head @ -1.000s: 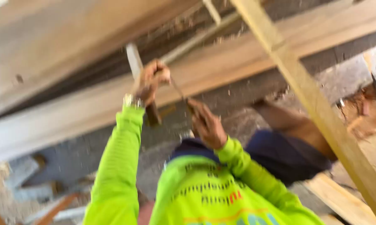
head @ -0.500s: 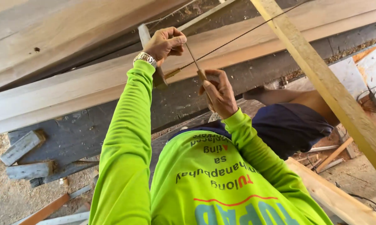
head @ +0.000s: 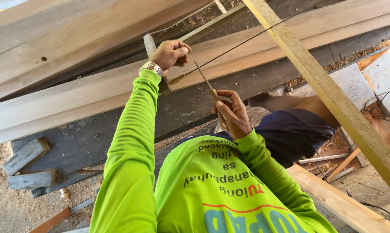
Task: Assembling a wooden bow saw by attaching the blade and string tensioner.
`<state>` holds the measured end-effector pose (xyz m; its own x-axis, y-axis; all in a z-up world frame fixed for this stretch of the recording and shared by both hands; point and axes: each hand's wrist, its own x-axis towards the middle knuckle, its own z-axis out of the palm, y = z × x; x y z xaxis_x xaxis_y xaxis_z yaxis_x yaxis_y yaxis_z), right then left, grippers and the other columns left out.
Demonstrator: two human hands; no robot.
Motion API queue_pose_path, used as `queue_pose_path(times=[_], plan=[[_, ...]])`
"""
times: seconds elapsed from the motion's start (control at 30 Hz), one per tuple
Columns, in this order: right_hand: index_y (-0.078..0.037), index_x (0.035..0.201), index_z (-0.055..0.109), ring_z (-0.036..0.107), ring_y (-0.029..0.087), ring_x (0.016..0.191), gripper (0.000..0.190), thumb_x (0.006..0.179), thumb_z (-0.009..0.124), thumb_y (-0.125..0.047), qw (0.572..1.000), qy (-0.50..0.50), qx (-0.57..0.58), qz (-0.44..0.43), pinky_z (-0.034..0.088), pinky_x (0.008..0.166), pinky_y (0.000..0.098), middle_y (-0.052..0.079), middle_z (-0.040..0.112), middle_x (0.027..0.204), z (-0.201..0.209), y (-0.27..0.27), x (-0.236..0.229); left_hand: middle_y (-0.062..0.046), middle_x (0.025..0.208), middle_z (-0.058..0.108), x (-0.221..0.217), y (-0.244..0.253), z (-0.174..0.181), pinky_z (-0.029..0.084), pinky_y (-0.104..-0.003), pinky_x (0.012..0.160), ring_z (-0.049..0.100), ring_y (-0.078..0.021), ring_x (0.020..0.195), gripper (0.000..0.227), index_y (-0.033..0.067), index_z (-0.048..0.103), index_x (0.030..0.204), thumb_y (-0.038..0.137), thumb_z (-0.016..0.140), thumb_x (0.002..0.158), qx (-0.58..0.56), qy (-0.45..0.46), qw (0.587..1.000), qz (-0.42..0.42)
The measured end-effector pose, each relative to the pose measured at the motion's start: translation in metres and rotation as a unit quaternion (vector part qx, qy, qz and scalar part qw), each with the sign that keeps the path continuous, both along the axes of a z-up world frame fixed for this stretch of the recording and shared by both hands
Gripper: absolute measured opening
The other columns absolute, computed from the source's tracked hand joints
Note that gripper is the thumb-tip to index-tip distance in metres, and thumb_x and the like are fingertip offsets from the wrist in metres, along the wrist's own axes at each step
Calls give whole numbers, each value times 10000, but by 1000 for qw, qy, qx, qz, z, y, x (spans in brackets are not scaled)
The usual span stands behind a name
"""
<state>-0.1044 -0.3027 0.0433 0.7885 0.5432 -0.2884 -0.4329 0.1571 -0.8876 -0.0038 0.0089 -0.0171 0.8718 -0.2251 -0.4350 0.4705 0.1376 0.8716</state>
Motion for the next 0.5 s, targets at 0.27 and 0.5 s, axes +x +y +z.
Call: queue_pose_path(times=[0.27,0.5], plan=[[-19,1393,478,402,10,498,332,1078,497,-120,1000,-6,3,-21,335,428,182,86,653,923,6,-4,-3,-73,844,773,-11,23,-29,570,-372,684,726,-181,743,53,82,714,912,131,712,934,499,-335,786,141],[-32,1396,488,416,35,460,343,1101,427,-196,995,71,71,-24,368,422,197,166,707,934,5,-4,-1,-76,690,717,-38,16,-4,527,-341,588,633,-142,602,453,50,763,725,421,752,984,395,-161,892,146]])
